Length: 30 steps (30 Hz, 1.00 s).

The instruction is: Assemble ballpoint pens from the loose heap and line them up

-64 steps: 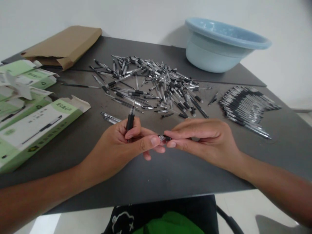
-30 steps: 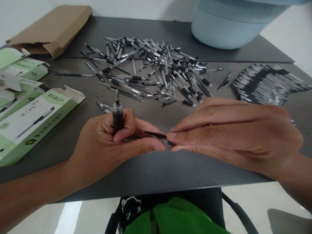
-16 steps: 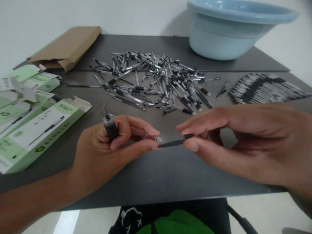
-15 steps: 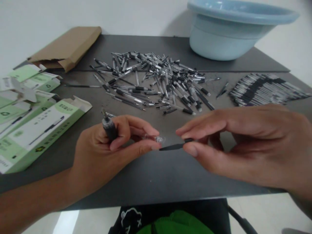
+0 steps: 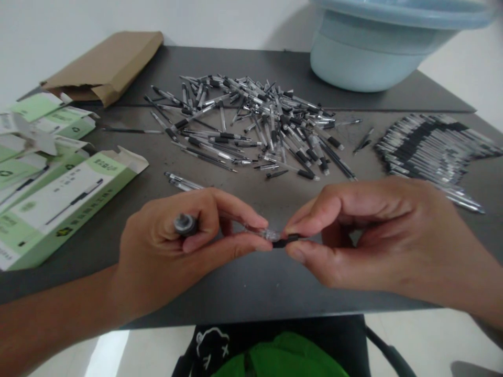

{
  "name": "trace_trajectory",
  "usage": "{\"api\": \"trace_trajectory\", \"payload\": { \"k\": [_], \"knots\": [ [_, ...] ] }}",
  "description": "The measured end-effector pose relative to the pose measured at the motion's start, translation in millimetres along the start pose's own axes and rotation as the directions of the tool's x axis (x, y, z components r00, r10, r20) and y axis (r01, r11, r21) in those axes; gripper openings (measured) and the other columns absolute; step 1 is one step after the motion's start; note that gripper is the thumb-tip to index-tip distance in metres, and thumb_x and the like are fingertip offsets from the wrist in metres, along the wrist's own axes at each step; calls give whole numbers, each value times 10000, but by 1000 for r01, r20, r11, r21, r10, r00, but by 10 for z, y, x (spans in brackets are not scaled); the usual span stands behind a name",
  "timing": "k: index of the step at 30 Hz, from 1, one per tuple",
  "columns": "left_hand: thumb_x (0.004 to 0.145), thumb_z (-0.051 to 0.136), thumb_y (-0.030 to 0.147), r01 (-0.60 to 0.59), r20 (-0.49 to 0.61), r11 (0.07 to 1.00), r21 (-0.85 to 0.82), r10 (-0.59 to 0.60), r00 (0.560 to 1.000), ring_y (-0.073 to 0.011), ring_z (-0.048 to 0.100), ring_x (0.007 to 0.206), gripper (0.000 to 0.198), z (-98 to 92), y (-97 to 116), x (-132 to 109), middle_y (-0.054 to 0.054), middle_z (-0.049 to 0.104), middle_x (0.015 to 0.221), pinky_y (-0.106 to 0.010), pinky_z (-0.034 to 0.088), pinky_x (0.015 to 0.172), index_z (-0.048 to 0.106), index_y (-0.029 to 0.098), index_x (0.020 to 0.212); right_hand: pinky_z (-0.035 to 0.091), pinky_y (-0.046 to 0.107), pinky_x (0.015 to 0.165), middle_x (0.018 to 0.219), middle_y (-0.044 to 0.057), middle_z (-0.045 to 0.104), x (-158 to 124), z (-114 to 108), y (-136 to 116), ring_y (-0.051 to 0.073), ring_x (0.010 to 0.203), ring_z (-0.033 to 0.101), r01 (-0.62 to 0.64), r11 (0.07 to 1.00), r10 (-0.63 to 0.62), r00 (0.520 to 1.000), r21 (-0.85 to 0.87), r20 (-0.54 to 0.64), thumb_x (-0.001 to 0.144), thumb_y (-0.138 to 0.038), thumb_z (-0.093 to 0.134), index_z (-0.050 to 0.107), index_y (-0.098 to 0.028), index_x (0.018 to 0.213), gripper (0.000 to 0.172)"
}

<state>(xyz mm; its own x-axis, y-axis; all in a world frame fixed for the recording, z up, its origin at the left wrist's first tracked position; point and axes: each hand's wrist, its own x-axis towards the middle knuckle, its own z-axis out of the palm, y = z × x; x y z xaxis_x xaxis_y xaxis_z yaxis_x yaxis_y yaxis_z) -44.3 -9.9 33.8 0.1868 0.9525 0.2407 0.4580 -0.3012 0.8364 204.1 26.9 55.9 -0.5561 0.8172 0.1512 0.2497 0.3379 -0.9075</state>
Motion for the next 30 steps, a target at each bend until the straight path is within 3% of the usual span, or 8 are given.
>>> {"api": "trace_trajectory", "payload": {
  "k": [4, 11, 18, 23, 30],
  "knots": [
    [852, 928, 337, 21, 13, 1000, -16, -21, 1000, -117, 750, 655, 680, 3, 19, -6, 74, 858, 909, -221, 606, 604, 347, 199, 526, 502, 177, 369, 814, 50, 843, 0, 32, -4, 157, 557, 745, -6, 1000, 6, 1000, 15, -1, 831, -266, 903, 846, -219, 824, 75],
    [788, 974, 368, 74, -10, 992, -99, -75, 997, -146, 763, 667, 708, 56, -20, -9, 64, 853, 877, -216, 646, 606, 336, 209, 527, 495, 190, 335, 843, 33, 855, -45, 59, 23, 99, 416, 641, -47, 991, 50, 999, 129, -17, 827, -248, 934, 865, -236, 922, 118],
    [798, 971, 297, 127, -6, 970, -206, -131, 991, -110, 804, 717, 682, 59, -27, -14, 115, 859, 887, -137, 660, 663, 340, 192, 558, 556, 173, 361, 897, 39, 868, -46, 96, 49, 122, 491, 722, 9, 989, -1, 999, 148, -54, 786, -185, 967, 867, -235, 901, 160],
    [846, 939, 320, 132, -13, 958, -254, -140, 990, -122, 816, 732, 673, 71, 1, -26, 134, 861, 884, -173, 682, 694, 340, 199, 565, 648, 160, 465, 873, 1, 864, -34, 130, 74, 118, 537, 752, 61, 969, -44, 996, 239, -77, 766, -136, 970, 872, -263, 943, 240],
    [833, 944, 294, 158, -17, 942, -296, -171, 985, -124, 816, 756, 672, 77, 22, -56, 123, 856, 868, -179, 679, 738, 338, 198, 558, 666, 148, 529, 925, 8, 873, -33, 145, 74, 107, 591, 772, 102, 965, -90, 994, 241, -62, 817, -89, 923, 877, -264, 1009, 263]
  ]
}}
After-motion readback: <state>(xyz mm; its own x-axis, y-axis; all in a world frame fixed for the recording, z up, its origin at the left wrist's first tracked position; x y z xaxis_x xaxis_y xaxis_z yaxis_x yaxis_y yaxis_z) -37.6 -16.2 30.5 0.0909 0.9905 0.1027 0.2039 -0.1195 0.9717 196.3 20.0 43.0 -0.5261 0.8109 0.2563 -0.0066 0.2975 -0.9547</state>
